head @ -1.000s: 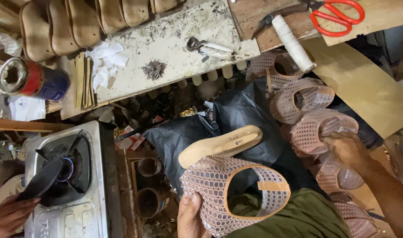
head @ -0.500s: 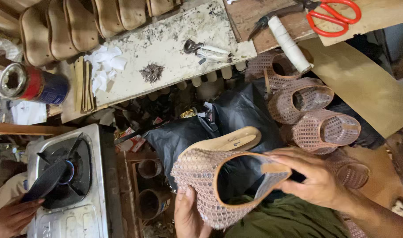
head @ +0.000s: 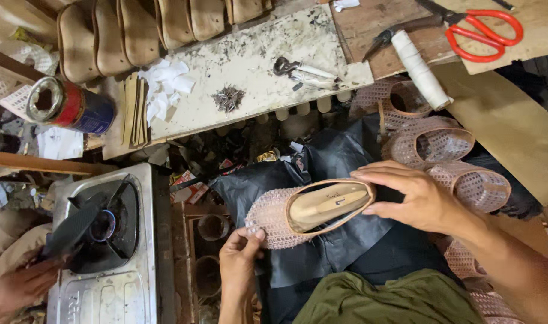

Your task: The person holds a woven shoe upper on a last and trims excess material from its edge with a knife, then hammers the sole edge and works the shoe with pliers. They briefly heat a stick over a gas burner and press the shoe's insole before continuing to trim and shape the edge.

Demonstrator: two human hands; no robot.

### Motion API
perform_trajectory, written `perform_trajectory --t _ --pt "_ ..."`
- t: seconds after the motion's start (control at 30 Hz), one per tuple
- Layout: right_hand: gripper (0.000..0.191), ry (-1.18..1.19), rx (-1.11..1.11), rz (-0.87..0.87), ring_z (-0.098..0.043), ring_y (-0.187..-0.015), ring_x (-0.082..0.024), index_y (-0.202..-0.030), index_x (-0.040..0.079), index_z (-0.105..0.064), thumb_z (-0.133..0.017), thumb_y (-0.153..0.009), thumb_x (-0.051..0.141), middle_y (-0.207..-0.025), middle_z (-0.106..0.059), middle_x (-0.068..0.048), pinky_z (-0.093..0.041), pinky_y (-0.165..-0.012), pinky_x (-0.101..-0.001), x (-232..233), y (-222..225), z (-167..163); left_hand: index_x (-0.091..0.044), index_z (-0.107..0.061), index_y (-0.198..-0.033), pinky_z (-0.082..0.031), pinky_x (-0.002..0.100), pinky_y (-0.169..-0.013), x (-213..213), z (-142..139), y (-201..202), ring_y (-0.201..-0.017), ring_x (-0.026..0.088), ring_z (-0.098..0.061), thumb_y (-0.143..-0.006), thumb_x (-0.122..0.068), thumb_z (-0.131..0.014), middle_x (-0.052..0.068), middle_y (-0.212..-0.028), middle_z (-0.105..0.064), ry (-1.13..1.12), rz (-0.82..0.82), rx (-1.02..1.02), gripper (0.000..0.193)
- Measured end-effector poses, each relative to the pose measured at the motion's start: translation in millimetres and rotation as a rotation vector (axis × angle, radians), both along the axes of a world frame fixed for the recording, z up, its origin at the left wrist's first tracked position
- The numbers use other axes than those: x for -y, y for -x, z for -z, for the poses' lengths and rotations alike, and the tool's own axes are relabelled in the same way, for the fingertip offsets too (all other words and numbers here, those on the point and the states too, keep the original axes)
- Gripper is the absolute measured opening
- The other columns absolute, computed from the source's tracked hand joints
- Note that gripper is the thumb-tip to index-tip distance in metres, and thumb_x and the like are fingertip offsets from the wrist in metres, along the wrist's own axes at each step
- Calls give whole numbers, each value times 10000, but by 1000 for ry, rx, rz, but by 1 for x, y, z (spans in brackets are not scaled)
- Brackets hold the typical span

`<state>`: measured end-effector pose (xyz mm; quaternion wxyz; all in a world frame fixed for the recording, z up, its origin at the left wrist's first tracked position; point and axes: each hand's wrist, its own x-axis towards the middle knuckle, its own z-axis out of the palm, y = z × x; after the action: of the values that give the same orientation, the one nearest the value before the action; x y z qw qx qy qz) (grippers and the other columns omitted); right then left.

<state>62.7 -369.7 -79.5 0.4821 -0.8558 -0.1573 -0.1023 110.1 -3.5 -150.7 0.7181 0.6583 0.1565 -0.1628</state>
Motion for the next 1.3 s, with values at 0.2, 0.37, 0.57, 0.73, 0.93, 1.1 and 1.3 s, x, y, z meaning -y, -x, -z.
perform_trajectory --t 0.2,0.37,0.57,0.73,0.93,1.1,1.3 --pt "499 67 -34 13 -711 -1111 -283 -1215 8 -710 -831 -747 131 -1197 -729 -146 -556 -958 -366 4 -2 25 -5 -750 -878 -439 257 -561 -4 -4 -16 -590 109 -567 -852 -128 -790 58 -721 -701 -19 4 -62 132" --pt "459 -1 -75 -20 -720 -1089 -276 -1230 1 -705 -780 -789 103 -1176 -735 -151 -560 -944 -359 7 -11 35 17 -749 -878 -448 259 -586 -3 -3 -24 -622 111 -587 -833 -104 -812 57 -738 -719 -20 -29 -34 144" --pt "460 38 -117 -4 -705 -1079 -283 -1223 -12 -707 -755 -772 65 -1159 -735 -163 -550 -925 -370 7 -10 30 14 -750 -885 -473 263 -616 -1 -7 -22 -658 121 -608 -840 -87 -790 65 -749 -723 -66 -81 -57 118" --pt "467 58 -101 39 -717 -1069 -265 -1193 -15 -711 -772 -734 47 -1146 -744 -150 -553 -940 -359 -2 -7 30 18 -716 -820 -455 265 -639 -10 -2 -18 -682 118 -570 -859 -40 -796 76 -773 -698 -24 -52 41 106" --pt "417 -45 -123 56 -706 -1162 -255 -1150 -5 -737 -801 -742 48 -1224 -752 -144 -545 -998 -372 -3 5 32 -24 -652 -939 -393 290 -622 -29 11 7 -722 134 -543 -950 -67 -743 86 -916 -656 298 -86 -49 102" --pt "542 -507 -218 38 -564 -1364 -293 -1308 -22 -646 -783 -783 -11 -1466 -563 -164 -487 -1109 -430 -4 34 14 -2 -608 -961 -546 459 -934 -17 23 33 -1058 296 -683 -949 -114 -663 205 -1140 -703 659 -10 113 126" --pt "557 -739 -299 42 -538 -1389 -295 -1363 -56 -578 -752 -838 11 -1543 -490 -196 -489 -1115 -444 -7 55 -11 -19 -589 -1006 -513 555 -991 -13 34 50 -1135 338 -674 -956 -124 -640 229 -1210 -695 753 -55 109 127"
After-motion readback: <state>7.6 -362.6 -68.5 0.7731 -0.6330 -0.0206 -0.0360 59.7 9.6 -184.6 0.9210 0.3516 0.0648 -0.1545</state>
